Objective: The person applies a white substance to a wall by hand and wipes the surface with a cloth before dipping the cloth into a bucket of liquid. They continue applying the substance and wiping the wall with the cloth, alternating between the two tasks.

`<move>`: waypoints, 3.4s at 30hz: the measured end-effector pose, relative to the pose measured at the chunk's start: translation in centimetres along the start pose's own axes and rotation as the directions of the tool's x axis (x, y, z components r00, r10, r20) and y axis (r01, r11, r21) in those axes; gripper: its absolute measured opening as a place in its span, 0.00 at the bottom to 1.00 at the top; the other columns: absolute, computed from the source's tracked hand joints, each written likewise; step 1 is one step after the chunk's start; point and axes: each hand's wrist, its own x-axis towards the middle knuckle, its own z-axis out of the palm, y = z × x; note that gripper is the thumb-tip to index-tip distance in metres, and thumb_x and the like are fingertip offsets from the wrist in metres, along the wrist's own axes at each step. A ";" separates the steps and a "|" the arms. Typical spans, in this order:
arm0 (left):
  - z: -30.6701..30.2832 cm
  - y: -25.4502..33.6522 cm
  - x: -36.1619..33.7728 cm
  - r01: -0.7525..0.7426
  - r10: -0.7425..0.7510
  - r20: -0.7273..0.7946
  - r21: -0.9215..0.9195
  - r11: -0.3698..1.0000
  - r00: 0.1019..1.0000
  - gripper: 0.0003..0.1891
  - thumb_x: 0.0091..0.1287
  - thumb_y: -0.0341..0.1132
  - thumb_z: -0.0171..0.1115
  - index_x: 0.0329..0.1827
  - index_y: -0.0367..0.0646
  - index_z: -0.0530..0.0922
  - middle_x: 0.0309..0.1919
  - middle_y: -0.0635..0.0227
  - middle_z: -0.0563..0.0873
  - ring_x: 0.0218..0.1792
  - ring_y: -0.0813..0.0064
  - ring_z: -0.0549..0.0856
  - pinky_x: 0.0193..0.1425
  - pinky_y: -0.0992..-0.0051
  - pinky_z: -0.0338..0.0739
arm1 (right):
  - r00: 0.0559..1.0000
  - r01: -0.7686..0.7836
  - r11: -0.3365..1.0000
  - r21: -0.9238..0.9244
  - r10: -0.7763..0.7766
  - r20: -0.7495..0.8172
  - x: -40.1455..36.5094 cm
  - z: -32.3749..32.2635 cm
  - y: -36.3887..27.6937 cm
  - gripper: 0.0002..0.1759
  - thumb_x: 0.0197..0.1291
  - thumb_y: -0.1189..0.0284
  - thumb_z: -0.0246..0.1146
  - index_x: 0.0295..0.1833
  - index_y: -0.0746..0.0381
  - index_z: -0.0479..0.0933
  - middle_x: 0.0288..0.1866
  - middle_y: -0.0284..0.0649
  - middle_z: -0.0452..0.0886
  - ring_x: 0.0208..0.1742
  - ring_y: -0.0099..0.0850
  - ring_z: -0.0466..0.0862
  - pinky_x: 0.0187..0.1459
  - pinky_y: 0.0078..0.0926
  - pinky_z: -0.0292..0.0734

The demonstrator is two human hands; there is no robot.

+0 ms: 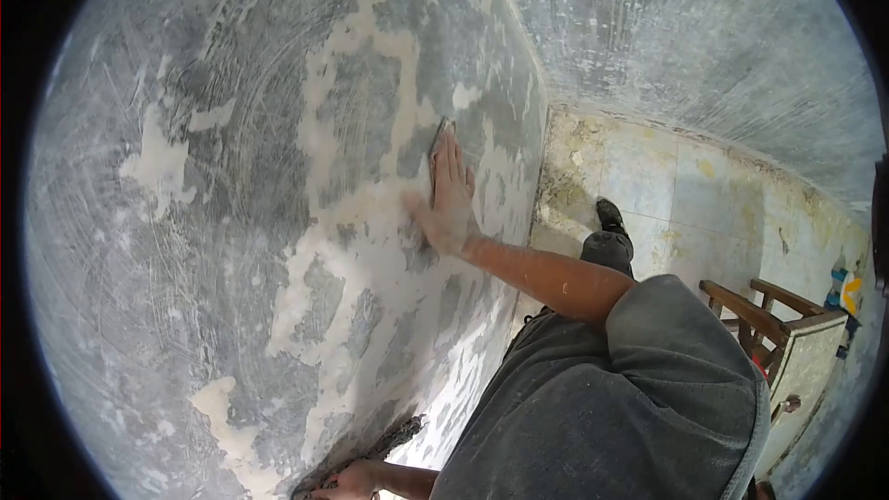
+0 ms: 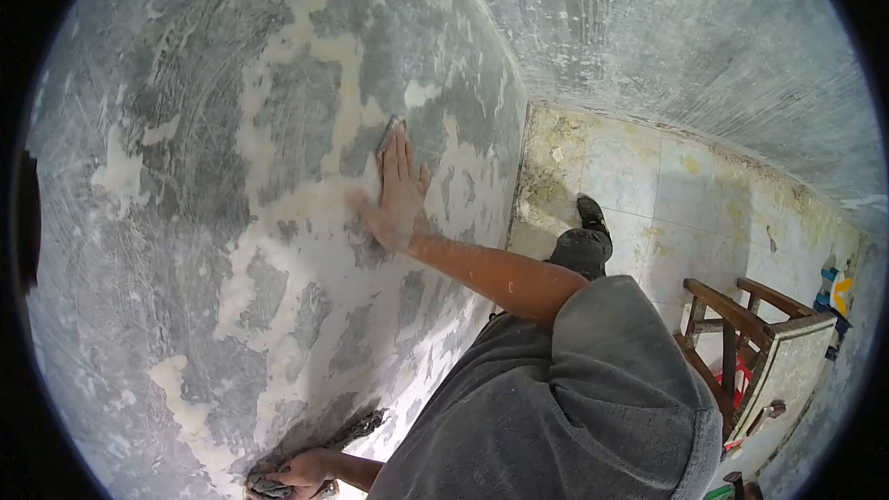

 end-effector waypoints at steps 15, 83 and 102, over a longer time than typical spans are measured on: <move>-0.4 -2.2 0.3 -0.108 0.108 -0.011 0.051 0.993 0.994 0.31 0.67 0.42 0.59 0.67 0.32 0.63 0.51 0.62 0.70 0.45 0.70 0.70 0.50 0.71 0.65 | 0.917 0.057 0.980 -0.190 0.024 0.398 -5.4 -0.1 -1.0 0.61 0.56 0.39 0.53 0.74 0.73 0.31 0.78 0.58 0.29 0.79 0.50 0.35 0.72 0.60 0.32; -22.9 33.2 -36.8 0.866 -0.876 0.267 0.421 -0.269 -0.402 0.15 0.52 0.22 0.52 0.44 0.31 0.78 0.30 0.57 0.85 0.30 0.68 0.85 0.34 0.72 0.80 | 0.472 0.220 0.164 -0.962 0.845 0.252 2.0 -49.4 55.2 0.24 0.54 0.51 0.67 0.55 0.49 0.80 0.61 0.40 0.76 0.59 0.41 0.79 0.50 0.40 0.80; -56.9 56.4 -42.6 0.809 -0.808 -0.166 0.079 -0.583 -0.566 0.22 0.49 0.22 0.49 0.51 0.39 0.75 0.26 0.52 0.81 0.25 0.61 0.82 0.24 0.65 0.79 | 0.637 0.377 0.645 -0.665 0.340 0.691 -11.3 -42.4 35.4 0.20 0.48 0.61 0.61 0.46 0.57 0.83 0.46 0.49 0.84 0.49 0.44 0.83 0.51 0.37 0.78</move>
